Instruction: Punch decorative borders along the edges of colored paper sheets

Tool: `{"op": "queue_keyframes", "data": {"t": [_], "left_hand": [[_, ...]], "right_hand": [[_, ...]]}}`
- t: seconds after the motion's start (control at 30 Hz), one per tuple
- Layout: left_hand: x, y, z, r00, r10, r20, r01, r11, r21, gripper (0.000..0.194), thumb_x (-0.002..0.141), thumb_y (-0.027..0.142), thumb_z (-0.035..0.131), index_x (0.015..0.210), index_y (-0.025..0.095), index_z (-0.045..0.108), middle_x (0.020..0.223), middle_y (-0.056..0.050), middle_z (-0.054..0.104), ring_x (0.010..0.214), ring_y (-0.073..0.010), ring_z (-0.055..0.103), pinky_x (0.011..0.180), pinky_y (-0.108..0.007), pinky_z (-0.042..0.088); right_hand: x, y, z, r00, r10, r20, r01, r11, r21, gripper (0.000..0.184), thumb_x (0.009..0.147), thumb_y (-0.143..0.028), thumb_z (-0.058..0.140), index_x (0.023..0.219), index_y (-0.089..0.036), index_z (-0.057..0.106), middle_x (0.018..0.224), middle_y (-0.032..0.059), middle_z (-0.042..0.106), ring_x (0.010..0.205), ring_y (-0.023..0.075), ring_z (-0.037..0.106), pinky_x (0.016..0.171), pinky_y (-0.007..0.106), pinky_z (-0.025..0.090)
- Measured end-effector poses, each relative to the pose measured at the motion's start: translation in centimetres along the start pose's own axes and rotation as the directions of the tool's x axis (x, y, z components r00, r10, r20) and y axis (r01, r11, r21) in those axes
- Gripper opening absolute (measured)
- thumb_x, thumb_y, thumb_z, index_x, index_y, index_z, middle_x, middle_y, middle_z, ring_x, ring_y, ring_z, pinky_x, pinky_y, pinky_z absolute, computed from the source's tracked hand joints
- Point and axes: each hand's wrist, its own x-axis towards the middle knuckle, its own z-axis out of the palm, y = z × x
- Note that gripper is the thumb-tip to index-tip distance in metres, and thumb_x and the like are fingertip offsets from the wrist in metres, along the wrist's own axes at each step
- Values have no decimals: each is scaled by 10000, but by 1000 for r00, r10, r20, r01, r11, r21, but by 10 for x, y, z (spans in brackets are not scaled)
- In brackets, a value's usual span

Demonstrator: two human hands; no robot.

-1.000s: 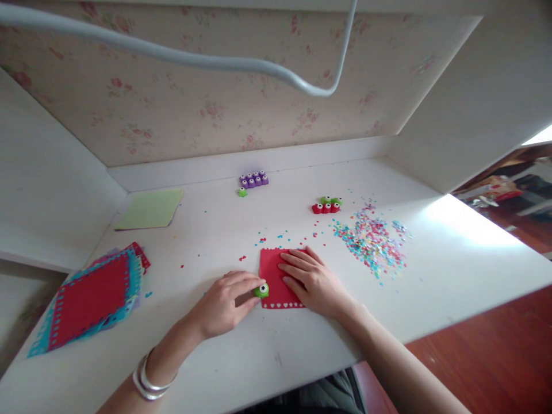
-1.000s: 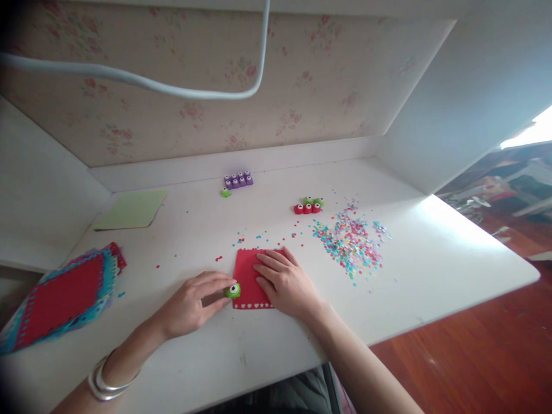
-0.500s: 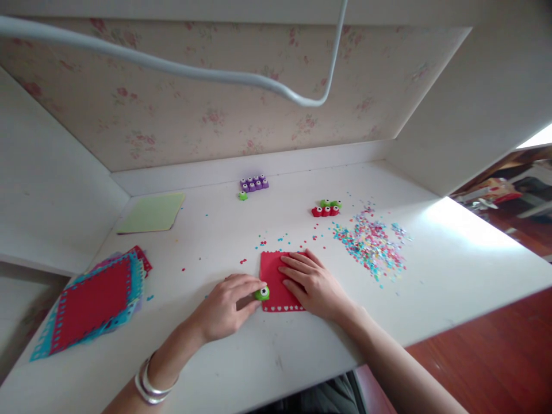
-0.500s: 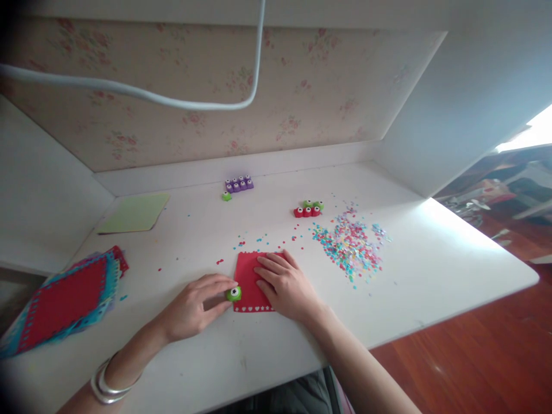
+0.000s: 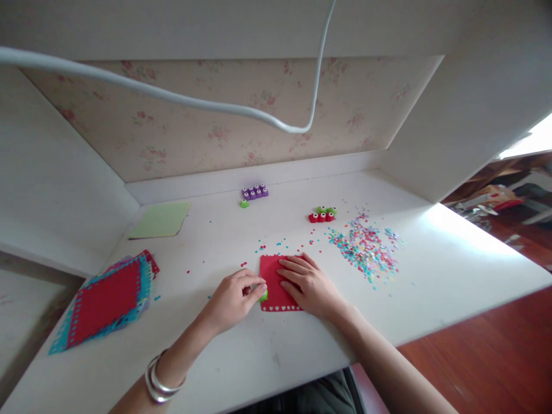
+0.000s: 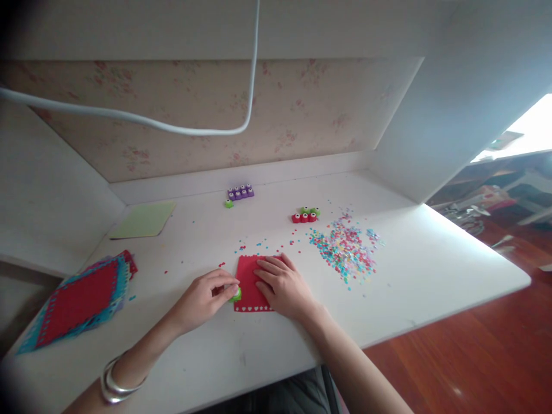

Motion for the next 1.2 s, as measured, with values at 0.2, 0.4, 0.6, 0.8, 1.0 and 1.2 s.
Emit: {"op": "queue_keyframes", "data": {"t": [0.2, 0.4, 0.6, 0.8, 1.0, 1.2], "left_hand": [[4, 3, 3, 992, -86, 88, 83, 996, 40, 217, 911, 320, 545, 901, 216, 736, 910, -36, 710, 848, -173, 639, 781, -277, 498], [16, 4, 7, 954, -256, 156, 248, 966, 70, 212, 828, 337, 593, 760, 157, 681, 733, -32, 701, 665, -163, 631, 595, -241, 455], [29, 0, 11, 906, -350, 239, 327, 936, 131, 150, 766, 273, 584, 662, 166, 596, 499, 38, 544, 440, -109, 475, 442, -215, 295], [32, 1, 10, 931, -293, 216, 255, 948, 189, 144, 733, 246, 588, 610, 174, 569, 604, 5, 596, 581, -130, 516, 534, -227, 321], [32, 12, 0, 915, -282, 288, 236, 954, 183, 169, 762, 286, 567, 673, 166, 648, 623, -1, 645, 551, -134, 562, 515, -215, 362], [26, 17, -19, 942, -213, 258, 165, 966, 197, 198, 820, 308, 574, 793, 196, 735, 793, -15, 707, 694, -155, 636, 646, -223, 444]], "right_hand": [[-1, -1, -1, 1000, -17, -24, 17, 1000, -12, 280, 958, -293, 520, 1189, -263, 675, 1288, 44, 644, 1234, 236, 545, 1107, 478, 334], [-1, -1, -1, 1000, -17, -22, 17, 1000, -4, 275, 958, -285, 519, 1182, -258, 676, 1286, 45, 645, 1230, 237, 546, 1105, 456, 335], [-2, 2, 0, 999, -25, -29, 25, 1000, -4, 278, 948, -265, 531, 1187, -264, 671, 1267, 43, 655, 1229, 225, 547, 1108, 447, 339], [-2, 2, 1, 999, -34, -38, 34, 999, -4, 291, 962, -276, 503, 1203, -265, 665, 1251, 45, 664, 1226, 218, 552, 1110, 447, 342], [-3, 2, 0, 999, -21, -41, 21, 1000, -6, 289, 958, -280, 514, 1203, -267, 667, 1282, 39, 648, 1224, 228, 554, 1114, 458, 331], [-2, 1, -3, 999, -26, -29, 26, 1000, 0, 284, 954, -285, 524, 1199, -269, 666, 1274, 44, 653, 1228, 227, 552, 1111, 464, 319]]}}
